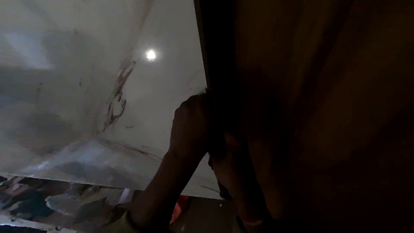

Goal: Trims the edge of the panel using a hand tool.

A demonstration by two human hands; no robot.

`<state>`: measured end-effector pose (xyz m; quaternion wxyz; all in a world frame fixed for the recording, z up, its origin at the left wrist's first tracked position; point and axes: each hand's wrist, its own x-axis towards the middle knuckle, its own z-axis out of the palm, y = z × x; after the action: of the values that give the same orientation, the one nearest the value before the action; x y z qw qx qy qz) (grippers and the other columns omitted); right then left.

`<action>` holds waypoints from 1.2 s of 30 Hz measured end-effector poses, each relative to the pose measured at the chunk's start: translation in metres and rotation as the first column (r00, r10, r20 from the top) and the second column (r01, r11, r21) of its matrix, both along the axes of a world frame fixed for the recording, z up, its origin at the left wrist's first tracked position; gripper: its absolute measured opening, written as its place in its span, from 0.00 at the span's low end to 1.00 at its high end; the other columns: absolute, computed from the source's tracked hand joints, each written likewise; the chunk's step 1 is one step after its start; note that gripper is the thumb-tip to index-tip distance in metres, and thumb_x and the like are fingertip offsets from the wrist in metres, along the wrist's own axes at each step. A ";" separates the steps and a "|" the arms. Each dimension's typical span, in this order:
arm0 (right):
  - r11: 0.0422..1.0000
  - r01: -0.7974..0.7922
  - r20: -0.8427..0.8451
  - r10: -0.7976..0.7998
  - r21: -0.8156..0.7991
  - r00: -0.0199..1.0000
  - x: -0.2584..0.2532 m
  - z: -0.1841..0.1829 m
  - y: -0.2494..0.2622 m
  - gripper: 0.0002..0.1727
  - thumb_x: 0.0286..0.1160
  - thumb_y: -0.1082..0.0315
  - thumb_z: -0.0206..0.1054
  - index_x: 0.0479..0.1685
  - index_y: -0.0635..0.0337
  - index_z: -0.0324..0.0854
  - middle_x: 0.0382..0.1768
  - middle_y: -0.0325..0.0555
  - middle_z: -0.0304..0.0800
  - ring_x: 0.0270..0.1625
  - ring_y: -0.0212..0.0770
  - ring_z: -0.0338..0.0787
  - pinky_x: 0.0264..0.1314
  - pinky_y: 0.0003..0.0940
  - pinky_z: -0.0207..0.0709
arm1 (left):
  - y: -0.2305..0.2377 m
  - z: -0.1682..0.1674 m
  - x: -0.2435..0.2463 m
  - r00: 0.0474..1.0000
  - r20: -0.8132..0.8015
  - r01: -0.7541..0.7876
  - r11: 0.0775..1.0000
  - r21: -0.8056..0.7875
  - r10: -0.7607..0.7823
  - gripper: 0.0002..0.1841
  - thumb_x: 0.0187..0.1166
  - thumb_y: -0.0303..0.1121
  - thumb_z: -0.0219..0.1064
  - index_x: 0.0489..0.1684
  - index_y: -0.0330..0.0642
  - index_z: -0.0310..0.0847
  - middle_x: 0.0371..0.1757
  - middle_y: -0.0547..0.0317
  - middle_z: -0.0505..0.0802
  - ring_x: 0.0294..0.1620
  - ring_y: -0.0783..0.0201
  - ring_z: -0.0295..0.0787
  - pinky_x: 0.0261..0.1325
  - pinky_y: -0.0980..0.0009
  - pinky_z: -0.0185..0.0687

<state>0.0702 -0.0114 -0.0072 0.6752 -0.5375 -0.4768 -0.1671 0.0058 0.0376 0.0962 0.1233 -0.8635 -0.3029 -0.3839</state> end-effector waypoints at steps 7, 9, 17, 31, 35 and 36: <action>0.841 -0.364 -0.418 0.186 -0.401 0.889 -0.012 0.050 -0.040 0.08 0.84 0.66 0.63 0.38 0.53 0.87 0.18 0.37 0.84 0.15 0.30 0.84 0.17 0.26 0.83 | -0.011 0.005 -0.006 0.987 0.158 0.046 0.995 -0.086 -0.032 0.14 0.87 0.33 0.59 0.34 0.35 0.86 0.27 0.54 0.86 0.27 0.61 0.86 0.32 0.64 0.83; 0.856 -0.352 -0.384 0.201 -0.378 0.901 -0.010 0.046 -0.034 0.07 0.83 0.63 0.64 0.39 0.51 0.87 0.17 0.35 0.83 0.15 0.30 0.84 0.16 0.28 0.83 | -0.006 0.006 -0.006 0.988 0.148 0.048 0.996 -0.075 -0.036 0.15 0.88 0.34 0.58 0.34 0.36 0.86 0.27 0.54 0.86 0.28 0.61 0.85 0.33 0.65 0.83; 0.851 -0.430 -0.417 0.287 -0.303 0.862 0.001 0.026 -0.030 0.10 0.90 0.59 0.60 0.46 0.47 0.86 0.20 0.35 0.85 0.15 0.32 0.83 0.15 0.29 0.82 | -0.016 0.015 -0.002 0.990 0.133 -0.034 0.990 -0.140 0.053 0.15 0.89 0.36 0.60 0.32 0.38 0.84 0.26 0.54 0.86 0.28 0.58 0.86 0.32 0.59 0.82; 0.872 -0.440 -0.268 0.380 -0.214 0.885 0.002 0.030 -0.030 0.10 0.90 0.58 0.59 0.50 0.50 0.85 0.20 0.32 0.83 0.16 0.27 0.82 0.16 0.26 0.81 | -0.023 0.026 -0.006 0.995 0.095 -0.018 0.980 -0.200 0.038 0.19 0.92 0.38 0.55 0.31 0.36 0.83 0.26 0.52 0.85 0.28 0.57 0.85 0.33 0.57 0.81; 0.863 -0.488 -0.388 0.408 -0.131 0.826 0.000 -0.008 -0.037 0.10 0.81 0.67 0.66 0.34 0.60 0.88 0.18 0.36 0.84 0.16 0.25 0.83 0.15 0.19 0.77 | -0.014 0.030 -0.003 0.999 0.033 -0.035 0.986 -0.163 0.041 0.18 0.90 0.36 0.57 0.33 0.33 0.85 0.28 0.45 0.88 0.32 0.48 0.90 0.37 0.50 0.84; 0.888 -0.442 -0.342 0.379 -0.127 0.860 0.003 -0.030 -0.033 0.11 0.76 0.68 0.68 0.28 0.62 0.89 0.16 0.37 0.85 0.15 0.25 0.83 0.14 0.18 0.75 | -0.015 0.032 -0.001 0.998 0.004 -0.068 0.981 -0.179 0.069 0.17 0.89 0.36 0.59 0.34 0.34 0.86 0.30 0.44 0.90 0.35 0.46 0.91 0.40 0.48 0.85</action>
<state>0.0736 -0.0442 -0.0373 0.7033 -0.5075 -0.4840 0.1161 0.0049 0.0222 0.1286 0.0567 -0.8582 -0.3663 -0.3551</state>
